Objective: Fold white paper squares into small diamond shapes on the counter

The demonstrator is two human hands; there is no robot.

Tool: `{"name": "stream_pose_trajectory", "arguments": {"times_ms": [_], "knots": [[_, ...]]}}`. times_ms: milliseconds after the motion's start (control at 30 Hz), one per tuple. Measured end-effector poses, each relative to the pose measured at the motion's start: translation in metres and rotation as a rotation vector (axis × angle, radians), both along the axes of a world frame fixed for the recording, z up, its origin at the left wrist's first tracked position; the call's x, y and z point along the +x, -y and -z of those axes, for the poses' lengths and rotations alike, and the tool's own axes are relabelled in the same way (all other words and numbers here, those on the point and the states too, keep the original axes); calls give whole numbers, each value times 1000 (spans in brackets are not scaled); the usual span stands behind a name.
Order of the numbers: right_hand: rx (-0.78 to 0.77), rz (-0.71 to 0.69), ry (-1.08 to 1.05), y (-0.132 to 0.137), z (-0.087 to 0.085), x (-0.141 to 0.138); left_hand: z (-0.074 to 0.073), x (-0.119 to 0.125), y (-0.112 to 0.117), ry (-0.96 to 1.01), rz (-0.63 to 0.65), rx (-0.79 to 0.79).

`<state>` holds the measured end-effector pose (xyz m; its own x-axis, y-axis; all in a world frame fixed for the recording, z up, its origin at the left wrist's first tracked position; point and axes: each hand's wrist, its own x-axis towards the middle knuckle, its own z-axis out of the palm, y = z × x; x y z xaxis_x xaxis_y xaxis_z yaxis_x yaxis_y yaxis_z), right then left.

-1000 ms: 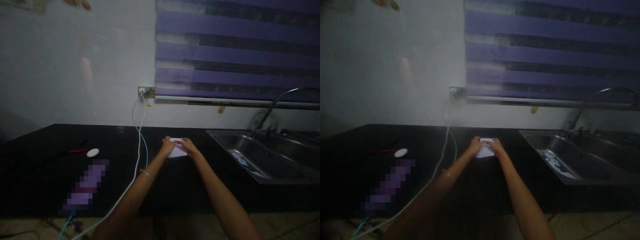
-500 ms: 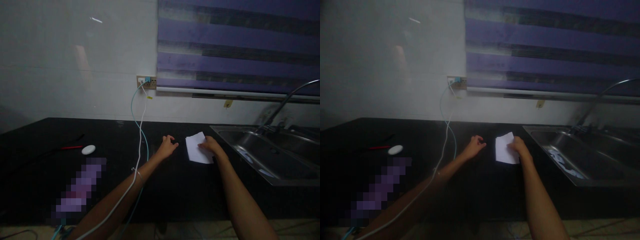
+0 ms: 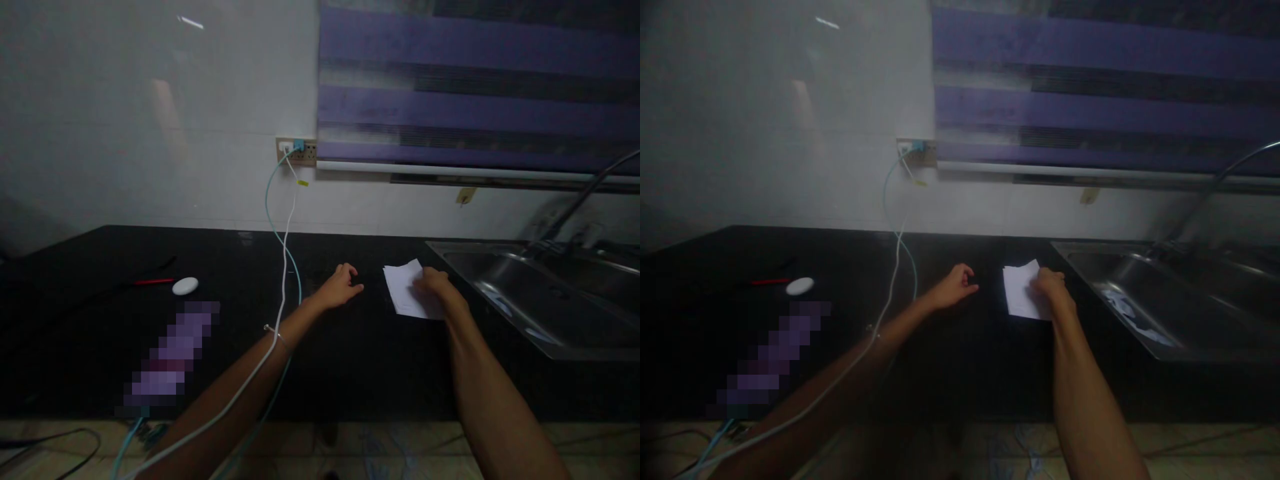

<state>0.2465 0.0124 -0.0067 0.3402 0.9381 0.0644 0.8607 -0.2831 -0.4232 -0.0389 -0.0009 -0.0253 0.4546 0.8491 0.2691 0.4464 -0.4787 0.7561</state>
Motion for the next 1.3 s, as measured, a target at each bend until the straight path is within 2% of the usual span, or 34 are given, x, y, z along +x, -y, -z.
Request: {"name": "stream_pose_trajectory", "arguments": {"times_ms": [133,267,400,467,600,667,800,900,1000,1100,1200,1300], "knots": [[-138,50,64,6,-7,-5,3,0,-1,-38,43,13],[-9,72,128,15,-12,-7,6,0,-3,-41,53,5],[37,147,141,20,-17,-11,4,-1,-2,-41,67,0],[78,136,155,20,-22,-15,2,-2,-2,-25,60,-14],[285,-20,207,21,-31,-26,2,0,-6,87,46,-68],[373,-99,141,22,-35,-33,4,2,-12,179,47,-119],[537,-220,-124,25,-40,-51,7,3,-24,435,40,-363],[587,-420,-471,29,-42,-69,4,-3,-28,654,44,-509],[504,-539,-805,33,-39,-87,-2,-9,-26,776,73,-602],[341,-596,-1017,37,-31,-102,-6,-11,-21,794,147,-648],[186,-617,-1074,36,-21,-110,-5,-12,-12,743,248,-688],[107,-601,-1057,35,-14,-113,-4,-16,-5,692,286,-742]]}}
